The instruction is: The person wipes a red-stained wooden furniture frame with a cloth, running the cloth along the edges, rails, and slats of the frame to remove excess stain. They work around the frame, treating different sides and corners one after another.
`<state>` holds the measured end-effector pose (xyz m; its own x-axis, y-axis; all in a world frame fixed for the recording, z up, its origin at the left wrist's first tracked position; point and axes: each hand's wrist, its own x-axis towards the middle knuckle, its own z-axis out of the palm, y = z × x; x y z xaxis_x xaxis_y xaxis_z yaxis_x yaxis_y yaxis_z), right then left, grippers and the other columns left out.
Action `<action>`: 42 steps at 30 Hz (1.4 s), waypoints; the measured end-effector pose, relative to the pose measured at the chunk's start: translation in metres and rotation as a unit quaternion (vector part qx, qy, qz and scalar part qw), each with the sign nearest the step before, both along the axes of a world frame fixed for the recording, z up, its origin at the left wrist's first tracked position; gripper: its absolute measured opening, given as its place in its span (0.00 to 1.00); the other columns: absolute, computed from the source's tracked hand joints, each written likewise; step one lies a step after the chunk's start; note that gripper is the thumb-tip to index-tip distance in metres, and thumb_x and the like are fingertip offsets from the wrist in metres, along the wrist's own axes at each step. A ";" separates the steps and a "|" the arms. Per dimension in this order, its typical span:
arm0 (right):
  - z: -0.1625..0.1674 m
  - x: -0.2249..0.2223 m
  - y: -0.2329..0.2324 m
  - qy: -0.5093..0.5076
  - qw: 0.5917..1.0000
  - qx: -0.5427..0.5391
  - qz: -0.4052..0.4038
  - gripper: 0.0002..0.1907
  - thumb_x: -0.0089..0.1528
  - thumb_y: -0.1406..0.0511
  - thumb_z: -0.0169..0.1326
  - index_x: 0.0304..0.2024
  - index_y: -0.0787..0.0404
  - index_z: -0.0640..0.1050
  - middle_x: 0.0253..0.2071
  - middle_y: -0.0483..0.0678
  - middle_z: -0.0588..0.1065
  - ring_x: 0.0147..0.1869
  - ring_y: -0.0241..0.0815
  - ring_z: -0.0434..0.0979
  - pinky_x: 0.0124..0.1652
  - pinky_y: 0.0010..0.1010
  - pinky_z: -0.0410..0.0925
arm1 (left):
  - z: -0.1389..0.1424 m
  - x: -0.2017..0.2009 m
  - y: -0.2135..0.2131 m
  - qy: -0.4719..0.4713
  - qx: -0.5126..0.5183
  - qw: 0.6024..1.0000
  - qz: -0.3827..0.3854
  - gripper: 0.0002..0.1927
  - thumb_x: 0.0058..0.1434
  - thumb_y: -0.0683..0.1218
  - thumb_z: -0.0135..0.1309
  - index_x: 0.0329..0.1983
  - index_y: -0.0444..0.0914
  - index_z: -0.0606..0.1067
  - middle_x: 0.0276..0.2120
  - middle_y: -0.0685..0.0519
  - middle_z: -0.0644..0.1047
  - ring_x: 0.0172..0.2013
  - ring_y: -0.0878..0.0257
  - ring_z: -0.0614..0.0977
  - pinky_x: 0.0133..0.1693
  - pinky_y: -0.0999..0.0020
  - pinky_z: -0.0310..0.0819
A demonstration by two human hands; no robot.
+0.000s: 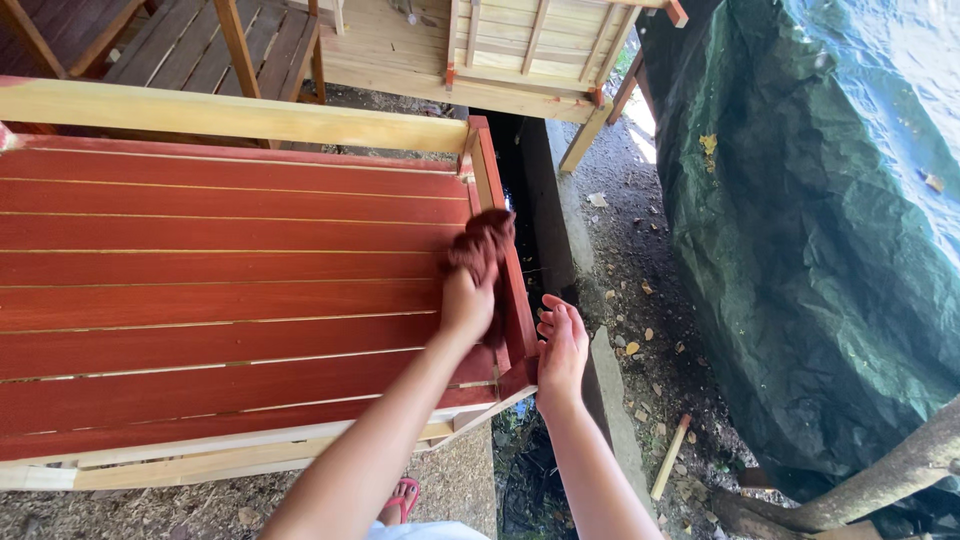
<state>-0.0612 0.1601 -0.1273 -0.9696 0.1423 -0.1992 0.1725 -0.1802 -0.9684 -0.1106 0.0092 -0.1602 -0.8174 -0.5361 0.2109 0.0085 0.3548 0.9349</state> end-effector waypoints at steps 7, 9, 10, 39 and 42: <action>-0.002 0.003 0.000 0.048 0.996 -0.063 0.033 0.21 0.69 0.54 0.48 0.59 0.57 0.75 0.43 0.44 0.69 0.45 0.33 0.67 0.42 0.26 0.67 | 0.012 0.129 0.047 -0.015 0.044 0.994 -0.097 0.18 0.64 0.54 0.55 0.41 0.33 0.79 0.33 0.38 0.81 0.35 0.41 0.83 0.39 0.51 0.75; 0.002 0.003 0.002 0.036 0.998 -0.030 0.052 0.23 0.68 0.53 0.46 0.62 0.54 0.72 0.45 0.45 0.69 0.46 0.35 0.67 0.42 0.30 0.65 | 0.012 0.115 0.051 0.069 0.009 0.996 -0.054 0.17 0.64 0.51 0.55 0.43 0.31 0.78 0.38 0.36 0.80 0.38 0.39 0.81 0.40 0.50 0.74; 0.005 0.003 0.003 0.029 0.998 -0.014 0.061 0.25 0.68 0.52 0.45 0.64 0.53 0.70 0.46 0.46 0.69 0.47 0.36 0.66 0.42 0.31 0.64 | 0.010 0.105 0.051 0.109 -0.010 0.993 -0.033 0.17 0.64 0.50 0.55 0.45 0.30 0.77 0.40 0.35 0.80 0.40 0.37 0.80 0.41 0.50 0.73; 0.017 0.008 -0.009 0.049 0.998 0.017 0.036 0.19 0.69 0.58 0.45 0.56 0.61 0.74 0.51 0.43 0.73 0.54 0.35 0.67 0.56 0.29 0.61 | 0.012 0.055 0.022 0.048 0.100 0.989 -0.096 0.18 0.68 0.51 0.52 0.49 0.31 0.76 0.43 0.37 0.81 0.47 0.43 0.83 0.48 0.54 0.74; 0.016 0.008 -0.009 0.045 0.998 0.025 0.031 0.19 0.69 0.57 0.44 0.56 0.61 0.74 0.51 0.42 0.73 0.54 0.35 0.67 0.56 0.28 0.61 | 0.005 -0.010 -0.004 -0.006 0.114 0.989 -0.093 0.18 0.70 0.52 0.50 0.42 0.30 0.77 0.34 0.36 0.82 0.38 0.42 0.85 0.42 0.52 0.77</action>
<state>-0.0532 0.1507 -0.1115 -0.9904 0.0884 -0.1059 0.0945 -0.1237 -0.9878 -0.1208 0.0051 -0.1555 -0.9084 -0.4081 0.0914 0.0421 0.1282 0.9908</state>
